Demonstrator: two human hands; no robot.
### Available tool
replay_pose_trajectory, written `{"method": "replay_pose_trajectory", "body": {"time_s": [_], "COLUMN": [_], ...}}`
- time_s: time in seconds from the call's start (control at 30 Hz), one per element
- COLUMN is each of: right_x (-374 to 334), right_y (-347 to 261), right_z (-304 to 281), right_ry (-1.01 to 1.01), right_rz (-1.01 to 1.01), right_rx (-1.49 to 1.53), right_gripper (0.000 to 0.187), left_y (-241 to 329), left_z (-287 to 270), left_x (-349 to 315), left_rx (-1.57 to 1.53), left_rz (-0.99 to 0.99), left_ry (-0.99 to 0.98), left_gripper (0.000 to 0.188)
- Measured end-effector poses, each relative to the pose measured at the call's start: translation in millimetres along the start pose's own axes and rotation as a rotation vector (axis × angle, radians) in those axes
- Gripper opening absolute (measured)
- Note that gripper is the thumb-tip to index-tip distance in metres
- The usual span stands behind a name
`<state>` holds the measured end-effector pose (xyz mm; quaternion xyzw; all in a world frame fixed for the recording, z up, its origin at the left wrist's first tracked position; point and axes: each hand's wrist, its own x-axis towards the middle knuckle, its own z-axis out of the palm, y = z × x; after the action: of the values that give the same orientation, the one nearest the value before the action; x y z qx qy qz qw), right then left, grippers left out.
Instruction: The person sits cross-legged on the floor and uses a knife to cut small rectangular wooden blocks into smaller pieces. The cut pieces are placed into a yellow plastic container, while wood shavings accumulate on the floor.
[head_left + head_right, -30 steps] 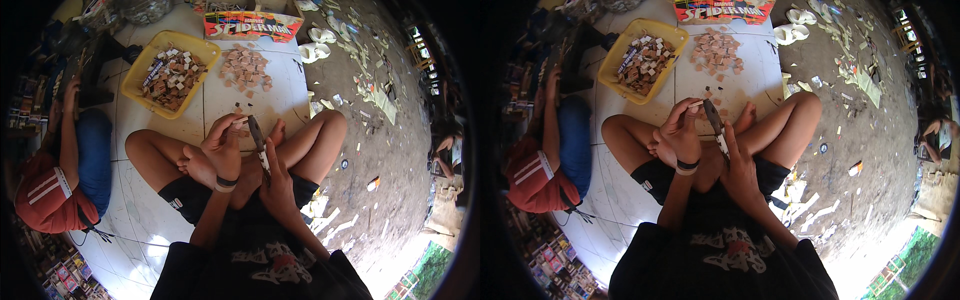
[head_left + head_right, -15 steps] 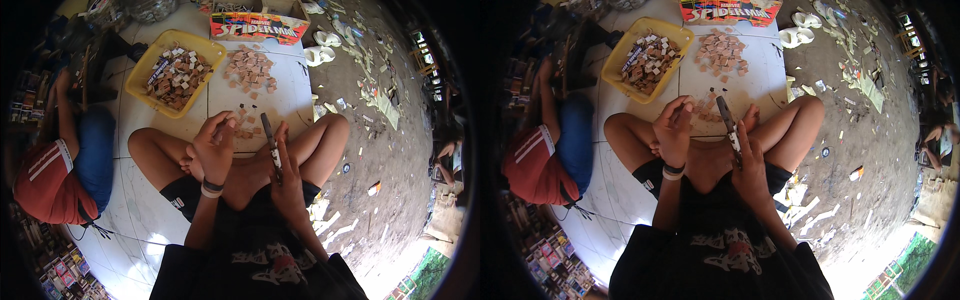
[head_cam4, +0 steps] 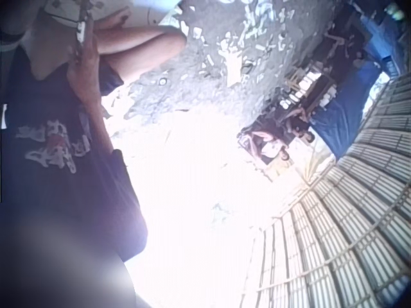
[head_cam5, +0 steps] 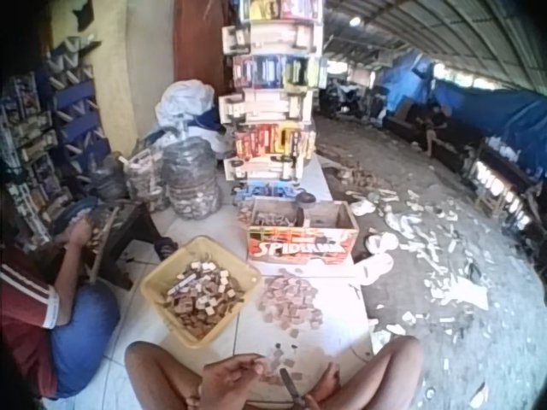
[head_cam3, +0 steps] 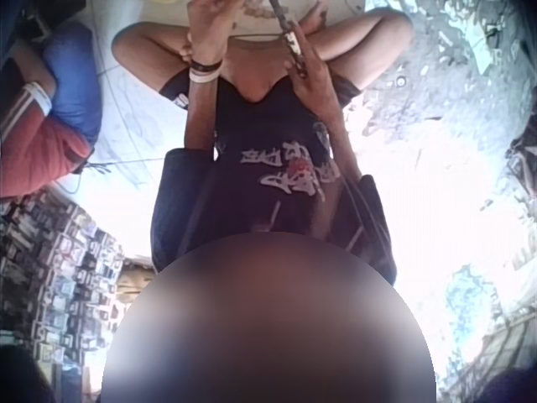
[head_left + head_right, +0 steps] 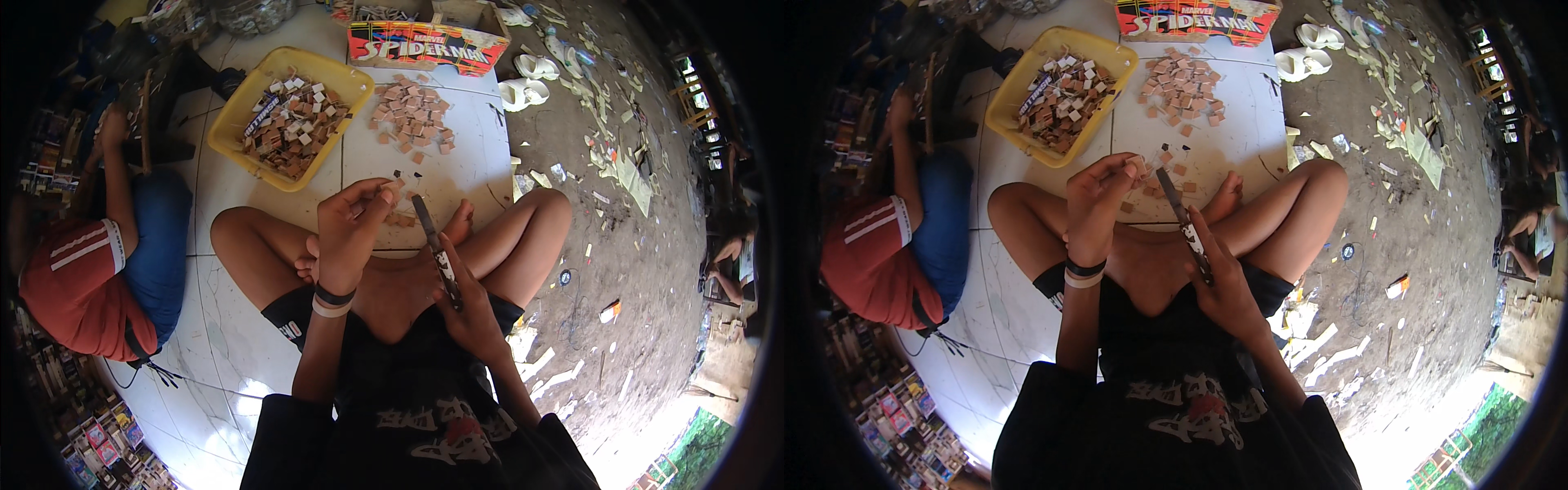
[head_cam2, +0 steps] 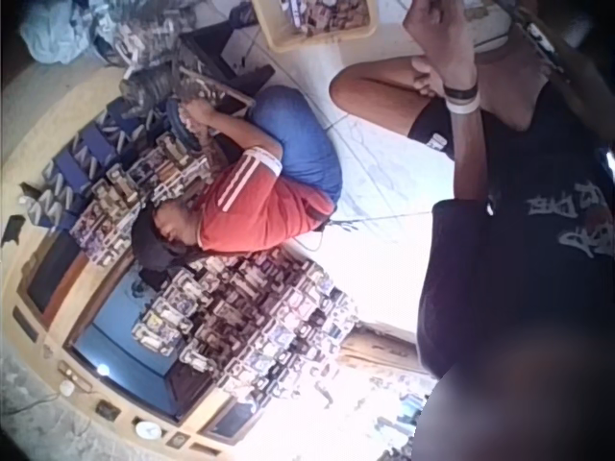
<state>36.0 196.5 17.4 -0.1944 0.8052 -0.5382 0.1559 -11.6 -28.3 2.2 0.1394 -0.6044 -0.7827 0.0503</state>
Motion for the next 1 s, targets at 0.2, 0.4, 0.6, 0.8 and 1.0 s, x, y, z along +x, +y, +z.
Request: {"method": "replay_pose_trajectory", "body": {"time_s": [0.2, 0.4, 0.6, 0.8, 1.0], "right_x": [1.7, 2.4, 0.6, 1.0, -1.5], "right_y": [-1.9, 4.3, 2.7, 5.7, 4.7], "right_z": [10.2, 16.1, 10.5, 14.5, 15.2], "right_ry": [0.05, 0.105, 0.031, 0.047, 0.043], "right_rz": [0.06, -0.051, 0.037, -0.001, -0.008], "right_rx": [0.02, -0.09, -0.03, 0.026, 0.034], "right_gripper": [0.078, 0.082, 0.079, 0.074, 0.07], "left_y": [-2.3, 0.1, 0.6, -6.9, -10.2], "left_z": [8.9, 11.4, 7.5, 14.0, 15.1], "left_x": [-2.9, -9.4, -3.9, -7.4, -9.0], "left_rx": [0.014, 0.083, -0.046, -0.209, -0.3], "left_rz": [-0.007, 0.002, -0.047, -0.063, -0.049], "left_ry": [0.097, 0.14, 0.012, 0.011, 0.026], "left_gripper": [0.023, 0.022, 0.027, 0.03, 0.024]}}
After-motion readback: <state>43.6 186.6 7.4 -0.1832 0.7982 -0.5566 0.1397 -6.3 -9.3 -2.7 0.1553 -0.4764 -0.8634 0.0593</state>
